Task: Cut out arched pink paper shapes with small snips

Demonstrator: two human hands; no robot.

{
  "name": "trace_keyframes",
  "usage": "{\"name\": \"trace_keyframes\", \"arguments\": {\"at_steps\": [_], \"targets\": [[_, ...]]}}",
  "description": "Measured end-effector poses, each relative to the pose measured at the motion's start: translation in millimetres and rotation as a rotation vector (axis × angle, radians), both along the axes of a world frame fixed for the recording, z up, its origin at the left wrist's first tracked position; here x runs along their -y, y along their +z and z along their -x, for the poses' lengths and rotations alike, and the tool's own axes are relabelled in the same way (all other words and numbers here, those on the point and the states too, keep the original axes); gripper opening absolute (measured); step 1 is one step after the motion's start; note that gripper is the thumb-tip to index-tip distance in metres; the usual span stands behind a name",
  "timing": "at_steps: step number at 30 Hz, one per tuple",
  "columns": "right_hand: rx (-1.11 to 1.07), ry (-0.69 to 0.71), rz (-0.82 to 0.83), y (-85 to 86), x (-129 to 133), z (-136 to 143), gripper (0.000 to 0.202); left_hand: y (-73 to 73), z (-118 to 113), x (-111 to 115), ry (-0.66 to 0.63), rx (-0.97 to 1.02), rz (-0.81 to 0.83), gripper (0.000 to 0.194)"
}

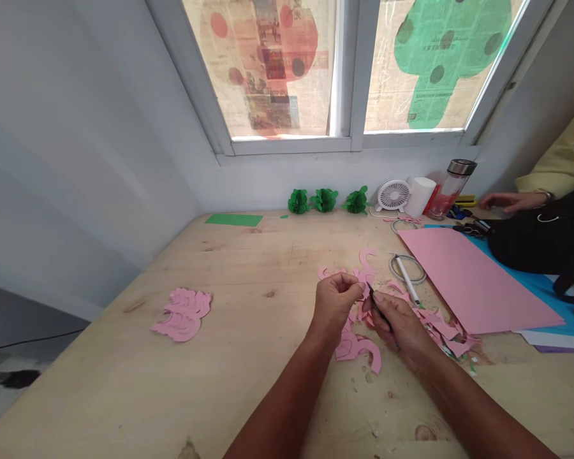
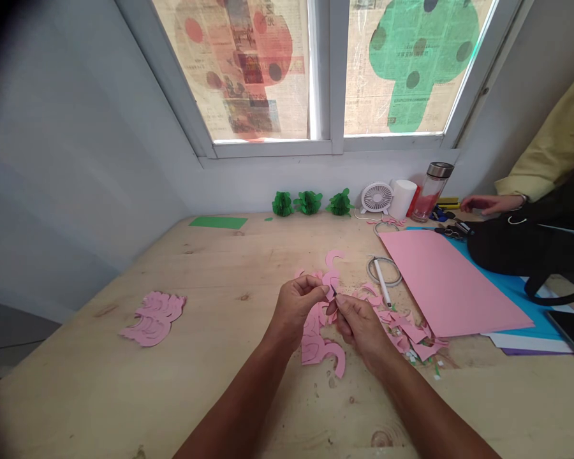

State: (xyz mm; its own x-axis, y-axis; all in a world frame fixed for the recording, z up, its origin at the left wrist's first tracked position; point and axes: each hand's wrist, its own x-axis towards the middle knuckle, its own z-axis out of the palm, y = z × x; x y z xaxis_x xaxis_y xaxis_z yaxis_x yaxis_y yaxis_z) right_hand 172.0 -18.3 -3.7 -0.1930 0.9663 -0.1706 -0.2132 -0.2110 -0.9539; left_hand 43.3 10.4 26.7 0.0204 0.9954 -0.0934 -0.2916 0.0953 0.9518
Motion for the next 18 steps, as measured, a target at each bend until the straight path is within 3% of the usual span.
{"name": "trace_keyframes", "arguments": {"at_steps": [18], "targets": [[0.01,-0.039,-0.016,0.3,0.6,2.4,0.039,-0.5,-2.4,1.1,0.013,0.049,0.015,0.013]]}}
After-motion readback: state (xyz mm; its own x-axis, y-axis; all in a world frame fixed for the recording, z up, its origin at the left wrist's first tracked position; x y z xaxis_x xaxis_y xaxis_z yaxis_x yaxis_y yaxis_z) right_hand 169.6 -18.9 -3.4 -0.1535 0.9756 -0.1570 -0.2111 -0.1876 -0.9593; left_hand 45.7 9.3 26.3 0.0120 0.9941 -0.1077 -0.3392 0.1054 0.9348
